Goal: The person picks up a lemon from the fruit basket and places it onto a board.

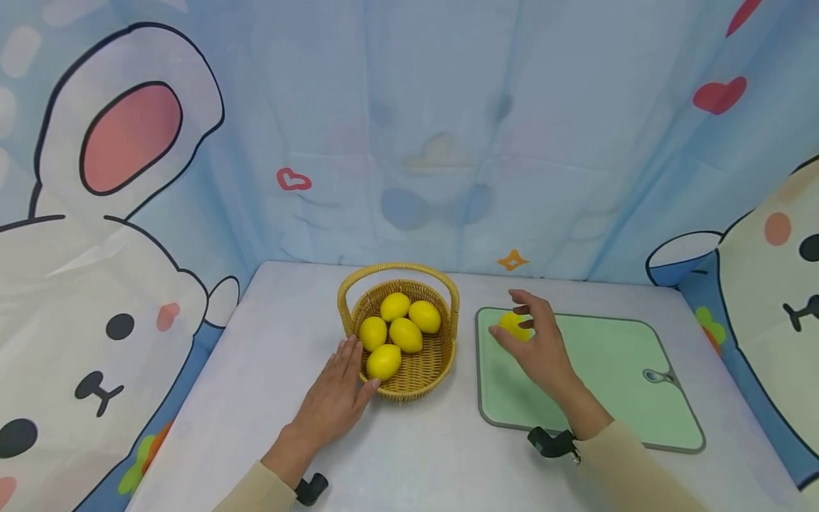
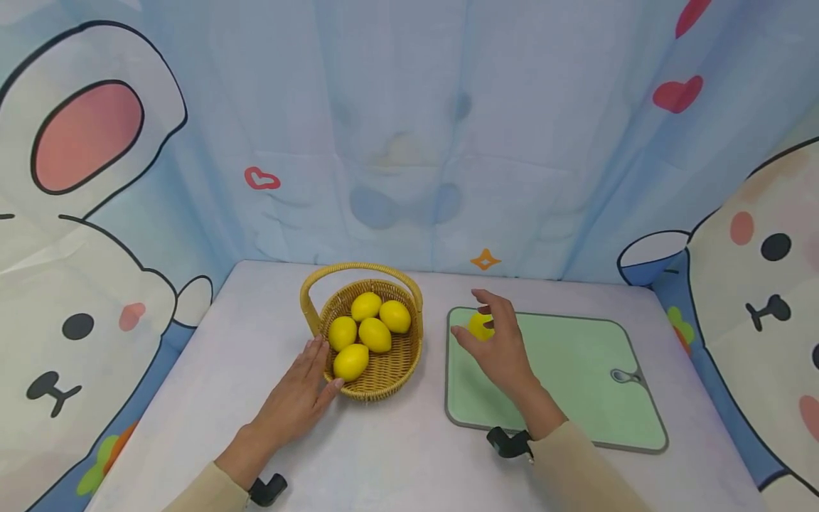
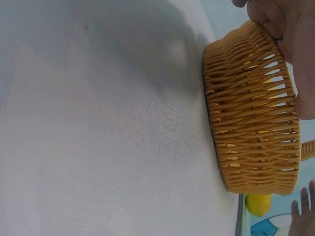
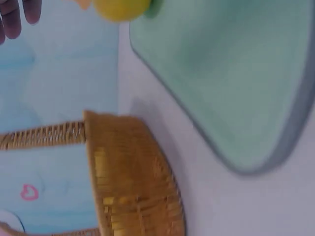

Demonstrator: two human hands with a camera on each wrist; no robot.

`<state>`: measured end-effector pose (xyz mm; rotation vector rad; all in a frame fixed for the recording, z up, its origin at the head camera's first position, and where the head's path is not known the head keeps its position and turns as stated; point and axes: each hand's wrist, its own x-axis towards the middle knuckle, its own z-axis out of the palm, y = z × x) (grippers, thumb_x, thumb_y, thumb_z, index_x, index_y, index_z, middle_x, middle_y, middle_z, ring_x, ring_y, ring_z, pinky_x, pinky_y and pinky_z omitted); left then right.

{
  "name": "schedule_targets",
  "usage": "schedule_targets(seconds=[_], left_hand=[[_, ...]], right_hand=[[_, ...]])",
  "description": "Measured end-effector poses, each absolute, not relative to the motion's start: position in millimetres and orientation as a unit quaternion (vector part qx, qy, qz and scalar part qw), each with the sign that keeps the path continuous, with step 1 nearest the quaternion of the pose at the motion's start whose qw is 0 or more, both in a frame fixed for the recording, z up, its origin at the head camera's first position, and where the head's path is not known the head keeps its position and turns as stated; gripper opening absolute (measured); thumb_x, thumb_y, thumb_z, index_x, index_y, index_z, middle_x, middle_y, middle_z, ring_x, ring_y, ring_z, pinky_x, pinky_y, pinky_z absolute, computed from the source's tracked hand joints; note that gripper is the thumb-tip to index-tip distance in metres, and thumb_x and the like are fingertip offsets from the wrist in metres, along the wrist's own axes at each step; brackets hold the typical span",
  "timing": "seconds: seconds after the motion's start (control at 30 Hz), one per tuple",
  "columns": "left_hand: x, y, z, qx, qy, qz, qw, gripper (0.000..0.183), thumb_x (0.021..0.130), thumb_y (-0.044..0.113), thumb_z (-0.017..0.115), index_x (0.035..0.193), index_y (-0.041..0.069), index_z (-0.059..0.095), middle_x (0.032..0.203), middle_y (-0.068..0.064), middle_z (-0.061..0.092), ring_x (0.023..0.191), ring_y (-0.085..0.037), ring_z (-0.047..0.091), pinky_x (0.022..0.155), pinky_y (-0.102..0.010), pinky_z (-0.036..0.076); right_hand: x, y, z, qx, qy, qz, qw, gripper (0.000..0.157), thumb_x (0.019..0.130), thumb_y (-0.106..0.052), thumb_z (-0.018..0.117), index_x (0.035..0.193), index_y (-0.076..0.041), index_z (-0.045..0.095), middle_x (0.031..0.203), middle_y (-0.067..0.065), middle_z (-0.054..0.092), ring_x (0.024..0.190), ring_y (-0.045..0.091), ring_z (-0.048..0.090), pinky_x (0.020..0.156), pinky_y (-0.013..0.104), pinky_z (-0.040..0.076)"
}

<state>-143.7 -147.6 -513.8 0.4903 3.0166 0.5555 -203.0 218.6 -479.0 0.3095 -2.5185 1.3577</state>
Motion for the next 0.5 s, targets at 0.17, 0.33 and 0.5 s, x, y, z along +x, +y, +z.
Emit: schedule_targets(seconds=[0.17, 0.33, 0.5], left_hand=[[-143, -147, -514, 0.162, 0.970, 0.181, 0.015, 0.079, 0.113, 0.052, 0.040, 0.167, -0.002, 0.020, 0.176, -0.019, 0.013, 0.164, -0.033, 0.017, 0.133, -0.049, 0.021], [-143, -147, -514, 0.158, 0.971, 0.178, 0.016, 0.080, 0.113, 0.054, 0.039, 0.167, -0.001, 0.018, 0.177, -0.018, 0.011, 0.164, -0.031, 0.016, 0.133, -0.047, 0.020], [-143, -148, -515, 0.157, 0.972, 0.173, 0.012, 0.080, 0.113, 0.054, 0.039, 0.167, -0.001, 0.019, 0.177, -0.018, 0.012, 0.164, -0.031, 0.016, 0.133, -0.047, 0.021]], right_hand=[[-187, 196, -475, 0.139, -0.845, 0.494, 0.152, 0.066, 0.094, -0.009, 0.080, 0.152, -0.010, 0.048, 0.143, 0.010, 0.051, 0.118, 0.014, 0.051, 0.097, 0.023, 0.046], [-179, 170, -470, 0.210, -0.826, 0.493, 0.175, 0.063, 0.090, -0.002, 0.082, 0.146, -0.011, 0.055, 0.136, 0.007, 0.056, 0.112, 0.010, 0.053, 0.091, 0.020, 0.050], [-178, 140, -466, 0.254, -0.826, 0.486, 0.132, 0.060, 0.092, -0.008, 0.082, 0.145, -0.015, 0.055, 0.137, 0.006, 0.056, 0.115, 0.019, 0.056, 0.091, 0.031, 0.057]])
